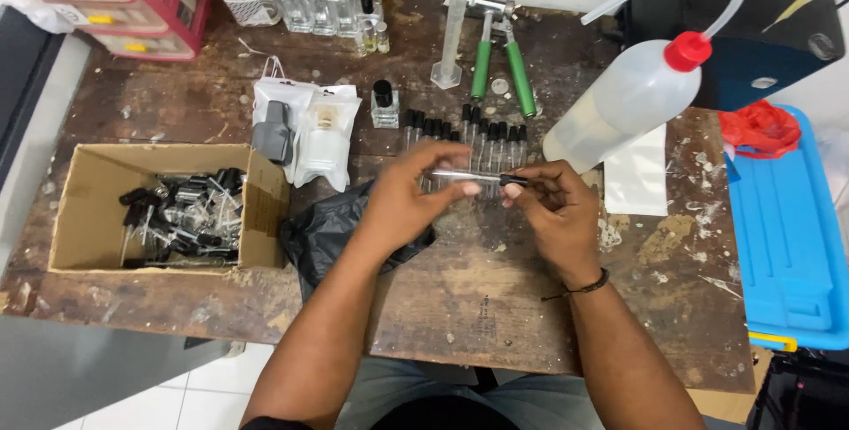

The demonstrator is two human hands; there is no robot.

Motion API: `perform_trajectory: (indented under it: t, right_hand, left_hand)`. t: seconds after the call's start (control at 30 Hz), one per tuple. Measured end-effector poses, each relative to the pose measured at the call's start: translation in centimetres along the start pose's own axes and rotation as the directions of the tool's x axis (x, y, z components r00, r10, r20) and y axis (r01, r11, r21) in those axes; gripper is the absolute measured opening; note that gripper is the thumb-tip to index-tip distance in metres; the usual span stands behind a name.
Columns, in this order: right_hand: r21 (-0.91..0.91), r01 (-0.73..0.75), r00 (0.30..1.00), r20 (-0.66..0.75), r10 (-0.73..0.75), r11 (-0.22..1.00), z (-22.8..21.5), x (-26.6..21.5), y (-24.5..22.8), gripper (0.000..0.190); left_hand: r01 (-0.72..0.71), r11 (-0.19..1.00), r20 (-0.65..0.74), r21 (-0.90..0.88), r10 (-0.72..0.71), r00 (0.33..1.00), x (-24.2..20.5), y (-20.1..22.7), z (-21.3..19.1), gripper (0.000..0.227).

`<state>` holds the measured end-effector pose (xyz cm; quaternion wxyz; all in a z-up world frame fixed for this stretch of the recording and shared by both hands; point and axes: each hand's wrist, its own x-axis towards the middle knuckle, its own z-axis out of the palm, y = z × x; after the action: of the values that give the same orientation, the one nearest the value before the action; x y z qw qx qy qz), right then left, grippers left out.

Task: Assembling spray bottle components by inserting plastic tubes into spray nozzles on a workbench.

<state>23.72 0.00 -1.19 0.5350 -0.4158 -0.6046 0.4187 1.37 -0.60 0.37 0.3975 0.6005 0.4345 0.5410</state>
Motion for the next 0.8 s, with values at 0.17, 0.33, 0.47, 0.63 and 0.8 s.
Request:
perform_trajectory:
  t: [0.17,0.33,0.47,0.63,0.8]
  right_hand:
    - [-0.216,-0.040,0.991,0.113,0.066,0.975,-0.8,0.1,-1.1,0.020]
    - [-0.360,-0.106,0.931,0.291,0.219,0.927,-0.7,0.0,-3.2,0.018]
    - [-0.517,0.040,0.868,0.442,0.226,0.855,-0.4,0.1,-2.5,0.019]
    - [-0.657,0.254,0.840,0.513,0.175,0.710,0.2,0.0,-1.9,0.015]
    - [-0.560,0.013,0.970,0.209,0.127,0.829,-2.4,-0.1,-1.0,0.020]
  left_hand:
    - [0.011,0.787,-0.073,0.617,0.044,0.996,-5.2,2.0,-4.6,0.048]
    - [0.089,0.494,0.003,0.865,-0.183,0.983,-10.6,0.6,-4.4,0.068]
    - [0.112,0.500,0.013,0.859,-0.240,0.971,-11.6,-1.1,-4.1,0.074]
    - [0.138,0.566,-0.031,0.812,-0.194,0.981,-12.1,-2.0,-4.5,0.076]
    - [0.164,0.654,-0.081,0.739,-0.155,0.985,-11.9,-1.6,-4.5,0.071]
